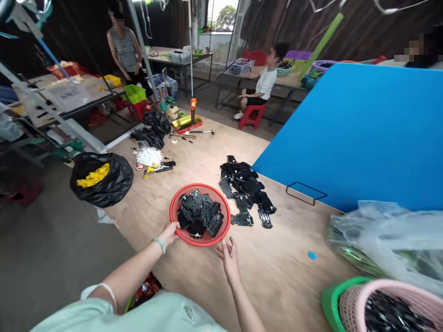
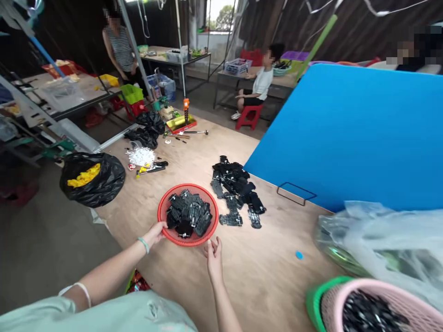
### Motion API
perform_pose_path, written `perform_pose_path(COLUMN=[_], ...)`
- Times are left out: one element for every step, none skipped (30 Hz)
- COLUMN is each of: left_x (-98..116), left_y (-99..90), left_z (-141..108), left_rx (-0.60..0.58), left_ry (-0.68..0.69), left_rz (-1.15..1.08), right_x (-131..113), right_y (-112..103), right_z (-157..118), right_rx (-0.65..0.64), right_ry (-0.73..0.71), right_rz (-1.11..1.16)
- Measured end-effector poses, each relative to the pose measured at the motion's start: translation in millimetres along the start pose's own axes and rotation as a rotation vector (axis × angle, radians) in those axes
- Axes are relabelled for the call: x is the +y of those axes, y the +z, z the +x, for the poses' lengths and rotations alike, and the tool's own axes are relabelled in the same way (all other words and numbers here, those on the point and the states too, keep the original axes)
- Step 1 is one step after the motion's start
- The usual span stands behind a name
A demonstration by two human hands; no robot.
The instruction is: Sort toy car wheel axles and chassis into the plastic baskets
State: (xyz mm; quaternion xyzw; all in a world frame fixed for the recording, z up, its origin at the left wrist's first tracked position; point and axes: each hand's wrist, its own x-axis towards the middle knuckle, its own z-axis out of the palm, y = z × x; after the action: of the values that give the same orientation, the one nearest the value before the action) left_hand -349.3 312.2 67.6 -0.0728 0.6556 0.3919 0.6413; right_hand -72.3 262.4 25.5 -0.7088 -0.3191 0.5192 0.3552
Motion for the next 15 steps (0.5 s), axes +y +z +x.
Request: perform_pose_path(left_x=[5,9,14,20,25,29,33,37,40,42,44,44,45,45,45], left_y=[2.8,6.7,11.7,17.5,23.7,30.1,36.2,41.7,46.3,49.6,51.5,51.8,50.5,47.9,44.1], left_z=[5,11,17,23,29,34,39,42,45,47,49,51,53,55,58], left_rx=[0.01,0.018,0.024,0.028,0.029,0.03,0.031,0.032,0.034,0.036,0.038,0.04,0.042,0.045,0.05], left_ry=[-0.005,-0.009,-0.011,-0.012,-0.008,0.0,0.012,0.028,0.047,0.066,0.084,0.101,0.117,0.132,0.147], left_rz=[-0.02,-0.038,-0.052,-0.064,-0.072,-0.078,-0.08,-0.078,-0.072,-0.062,-0.047,-0.029,-0.008,0.014,0.038], right_x=[2,4,7,11,15,19,24,27,29,29,26,20,11,1,-10], right_y=[2,3,3,3,1,0,-2,-2,-2,-1,2,6,11,17,23], right_z=[-2,-3,-5,-6,-7,-7,-6,-4,-1,4,9,17,25,34,44], right_rx=[-0.011,-0.024,-0.04,-0.061,-0.081,-0.093,-0.1,-0.1,-0.094,-0.079,-0.057,-0.034,-0.012,0.006,0.015], right_ry=[0.0,-0.007,-0.011,-0.013,-0.01,-0.007,-0.006,-0.015,-0.039,-0.083,-0.146,-0.224,-0.307,-0.384,-0.444], right_rz=[-0.023,-0.047,-0.071,-0.096,-0.12,-0.142,-0.165,-0.188,-0.218,-0.255,-0.304,-0.361,-0.42,-0.473,-0.515])
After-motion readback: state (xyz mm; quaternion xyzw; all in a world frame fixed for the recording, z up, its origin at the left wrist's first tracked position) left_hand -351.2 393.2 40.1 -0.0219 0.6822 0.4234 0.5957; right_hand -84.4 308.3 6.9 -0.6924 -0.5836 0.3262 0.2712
